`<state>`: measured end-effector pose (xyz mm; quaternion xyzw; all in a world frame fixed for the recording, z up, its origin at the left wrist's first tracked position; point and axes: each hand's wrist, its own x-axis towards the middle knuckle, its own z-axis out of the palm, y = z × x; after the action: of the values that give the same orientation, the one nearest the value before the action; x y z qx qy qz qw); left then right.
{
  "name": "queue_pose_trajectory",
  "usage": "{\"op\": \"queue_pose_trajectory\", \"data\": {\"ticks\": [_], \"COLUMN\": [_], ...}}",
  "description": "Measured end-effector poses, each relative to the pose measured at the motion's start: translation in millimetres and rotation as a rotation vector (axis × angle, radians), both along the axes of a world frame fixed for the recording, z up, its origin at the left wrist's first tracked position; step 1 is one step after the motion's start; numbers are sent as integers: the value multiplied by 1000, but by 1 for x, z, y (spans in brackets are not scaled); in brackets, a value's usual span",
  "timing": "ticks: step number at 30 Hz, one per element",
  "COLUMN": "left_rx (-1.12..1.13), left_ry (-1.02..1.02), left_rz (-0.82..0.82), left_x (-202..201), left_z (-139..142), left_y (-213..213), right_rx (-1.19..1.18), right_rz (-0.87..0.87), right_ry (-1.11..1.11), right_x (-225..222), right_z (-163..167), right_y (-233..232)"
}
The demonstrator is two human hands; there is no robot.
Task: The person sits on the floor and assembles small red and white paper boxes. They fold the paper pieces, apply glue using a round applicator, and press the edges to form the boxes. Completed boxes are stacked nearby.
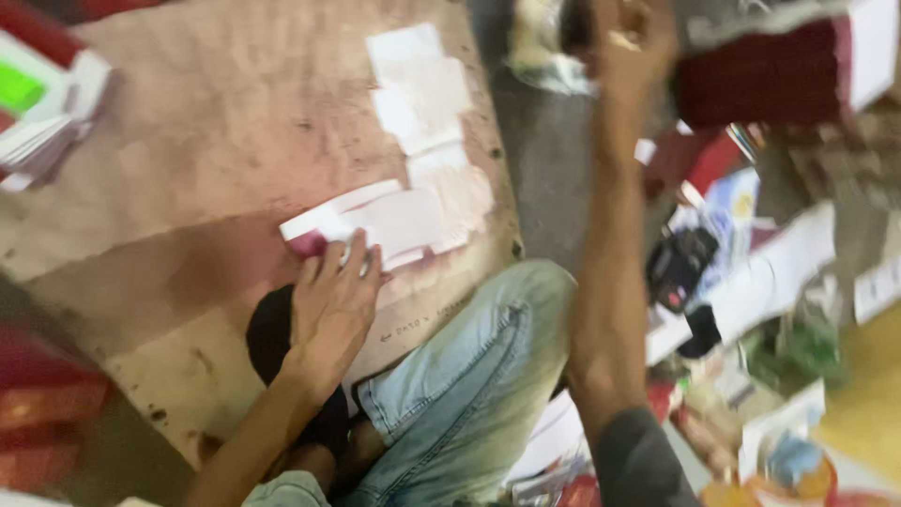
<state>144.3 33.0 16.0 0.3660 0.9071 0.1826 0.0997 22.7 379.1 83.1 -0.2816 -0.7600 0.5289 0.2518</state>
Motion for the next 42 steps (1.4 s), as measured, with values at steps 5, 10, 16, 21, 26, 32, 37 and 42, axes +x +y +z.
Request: {"op": "queue_pose_trajectory", "data": {"ticks": [5, 10, 16, 21, 26, 32, 37, 42], "left_rx": [8, 113, 171, 152, 295, 341, 248, 248], "left_ry": [-147, -65, -151, -516, -431, -392, -355, -437], "left_rz": [43, 147, 214, 398, 374, 343, 376, 371], "left_x": [-3, -6, -12, -15, -17, -17, -15, -13], "left_z": [0, 1, 1, 1, 1, 0, 0, -1], "left_y": [6, 6, 1, -5, -9, -11, -10, -7], "right_rx": [801, 876, 1144, 36, 635, 565, 490, 504], "right_rz": [215, 262, 392, 279, 460, 459, 488, 477], "right_ry": [-260, -410, -662, -60, -821, -256, -323, -326], "right_x": [37, 47, 55, 126, 144, 146, 145, 149], "right_z": [-8, -15, 9, -14, -16, -42, -60, -71], "right_y": [54, 80, 41, -138, -159, -187, -191, -178]}}
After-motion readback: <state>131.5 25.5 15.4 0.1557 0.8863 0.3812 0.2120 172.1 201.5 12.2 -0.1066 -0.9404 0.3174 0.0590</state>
